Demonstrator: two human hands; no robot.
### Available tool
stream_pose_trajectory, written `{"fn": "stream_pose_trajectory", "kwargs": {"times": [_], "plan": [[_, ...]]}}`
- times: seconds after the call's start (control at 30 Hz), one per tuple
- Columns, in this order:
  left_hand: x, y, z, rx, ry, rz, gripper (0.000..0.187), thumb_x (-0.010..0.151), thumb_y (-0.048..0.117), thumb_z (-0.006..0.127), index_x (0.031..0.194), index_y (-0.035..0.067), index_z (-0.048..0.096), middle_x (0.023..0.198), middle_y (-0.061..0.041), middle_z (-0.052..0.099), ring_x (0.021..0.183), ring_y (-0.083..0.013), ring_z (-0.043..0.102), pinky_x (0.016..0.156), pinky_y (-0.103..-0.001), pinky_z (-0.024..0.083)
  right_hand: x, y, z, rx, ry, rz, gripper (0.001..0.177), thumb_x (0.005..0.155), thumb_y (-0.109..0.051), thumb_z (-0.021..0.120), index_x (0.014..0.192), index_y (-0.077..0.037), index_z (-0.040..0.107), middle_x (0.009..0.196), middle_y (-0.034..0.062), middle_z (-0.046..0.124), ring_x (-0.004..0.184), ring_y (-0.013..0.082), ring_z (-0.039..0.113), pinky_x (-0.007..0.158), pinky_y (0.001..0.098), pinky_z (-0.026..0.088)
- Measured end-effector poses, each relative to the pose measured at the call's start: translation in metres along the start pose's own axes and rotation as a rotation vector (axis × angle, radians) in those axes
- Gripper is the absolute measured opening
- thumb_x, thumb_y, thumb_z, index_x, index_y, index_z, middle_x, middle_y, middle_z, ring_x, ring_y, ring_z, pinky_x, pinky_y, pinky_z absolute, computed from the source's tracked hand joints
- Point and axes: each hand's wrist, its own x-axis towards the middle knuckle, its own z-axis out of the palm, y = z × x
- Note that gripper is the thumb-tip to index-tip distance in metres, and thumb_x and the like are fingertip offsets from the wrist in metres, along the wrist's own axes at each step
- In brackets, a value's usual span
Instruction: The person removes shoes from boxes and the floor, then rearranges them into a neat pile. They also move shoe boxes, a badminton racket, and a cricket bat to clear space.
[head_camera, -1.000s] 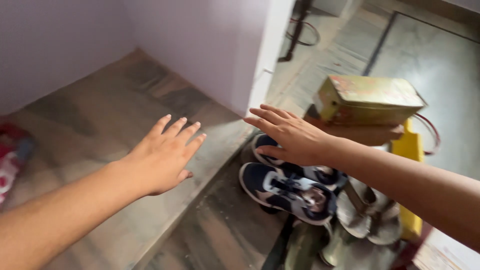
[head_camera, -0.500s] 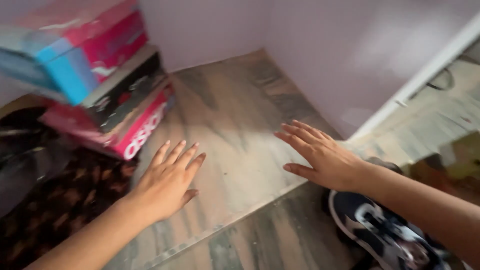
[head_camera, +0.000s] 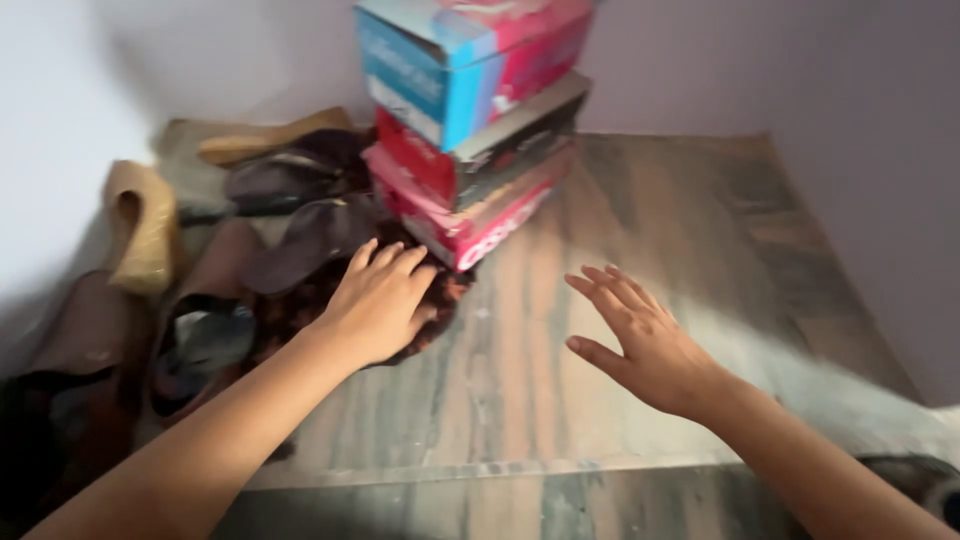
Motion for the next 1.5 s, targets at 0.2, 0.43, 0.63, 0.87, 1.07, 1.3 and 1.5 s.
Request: {"fn": "stream_pose_trajectory", "kwargs": {"times": [0.2, 0.43, 0.63, 0.87, 1.07, 1.3, 1.5], "plan": [[-0.008, -0.063, 0.005, 0.086, -0.002, -0.328, 0.044, 0.089, 0.031, 0.073, 0.125, 0.007, 0.063, 0.140, -0.014, 0.060, 0.126, -0.0323, 0.058, 0.108, -0.048, 0.043, 0.042, -0.008, 0.031, 0.076, 0.032, -0.050, 0.066, 0.095, -0.046, 0.058, 0.151, -0.017, 0.039, 0.159, 0.0154, 0.038, 0.150, 0.0365, 0.027, 0.117, 0.0500, 0.029], [-0.018, -0.120, 0.029, 0.161, 0.064, -0.688, 0.114, 0.060, 0.043, 0.092, 0.151, 0.004, 0.034, 0.143, -0.029, 0.052, 0.121, -0.0438, 0.056, 0.095, -0.055, 0.045, 0.059, -0.024, 0.052, 0.142, -0.023, -0.044, 0.064, 0.096, -0.044, 0.057, 0.151, -0.018, 0.039, 0.159, 0.0150, 0.038, 0.150, 0.0364, 0.028, 0.118, 0.0488, 0.029], [-0.021, -0.116, 0.010, -0.035, -0.138, -0.781, 0.066, 0.071, 0.041, 0.091, 0.118, 0.000, 0.067, 0.117, -0.020, 0.071, 0.116, -0.0371, 0.066, 0.097, -0.045, 0.055, 0.065, -0.038, 0.063, 0.200, -0.035, -0.080, 0.061, 0.097, -0.042, 0.057, 0.149, -0.016, 0.041, 0.156, 0.0160, 0.044, 0.150, 0.0381, 0.029, 0.118, 0.0486, 0.030], [-0.020, -0.024, 0.054, -1.290, 0.449, -1.042, 0.081, 0.067, 0.034, 0.090, 0.125, -0.003, 0.048, 0.122, -0.015, 0.067, 0.109, -0.0231, 0.066, 0.094, -0.036, 0.052, 0.076, -0.072, 0.079, 0.669, -0.055, 0.047, 0.061, 0.096, -0.035, 0.062, 0.151, -0.018, 0.042, 0.146, 0.0147, 0.059, 0.133, 0.0281, 0.058, 0.107, 0.0419, 0.047], [-0.014, 0.011, 0.072, -1.585, 0.042, -1.211, 0.076, 0.079, 0.060, 0.075, 0.119, 0.002, 0.048, 0.109, -0.014, 0.066, 0.100, -0.0255, 0.066, 0.086, -0.038, 0.052, 0.083, -0.097, 0.096, 0.978, -0.077, 0.277, 0.081, 0.085, -0.020, 0.076, 0.155, -0.016, 0.034, 0.127, 0.0141, 0.066, 0.100, 0.0217, 0.072, 0.083, 0.0366, 0.059], [0.008, -0.096, 0.056, -0.665, 0.262, -0.778, 0.042, 0.096, 0.047, 0.061, 0.086, 0.007, 0.069, 0.085, -0.013, 0.075, 0.084, -0.0304, 0.073, 0.078, -0.045, 0.054, 0.099, -0.065, 0.124, 1.220, 0.032, 0.582, 0.058, 0.088, -0.016, 0.068, 0.144, -0.012, 0.051, 0.103, 0.0156, 0.074, 0.076, 0.0234, 0.074, 0.067, 0.0370, 0.060], [0.047, -0.210, 0.061, 0.129, 0.021, -0.569, 0.027, 0.086, 0.017, 0.067, 0.111, 0.012, 0.077, 0.154, -0.011, 0.049, 0.132, -0.0347, 0.051, 0.102, -0.052, 0.046, 0.100, -0.065, 0.115, 1.249, -0.005, 0.612, 0.054, 0.088, -0.018, 0.067, 0.141, -0.013, 0.054, 0.102, 0.0137, 0.074, 0.080, 0.0220, 0.074, 0.067, 0.0351, 0.060]]}}
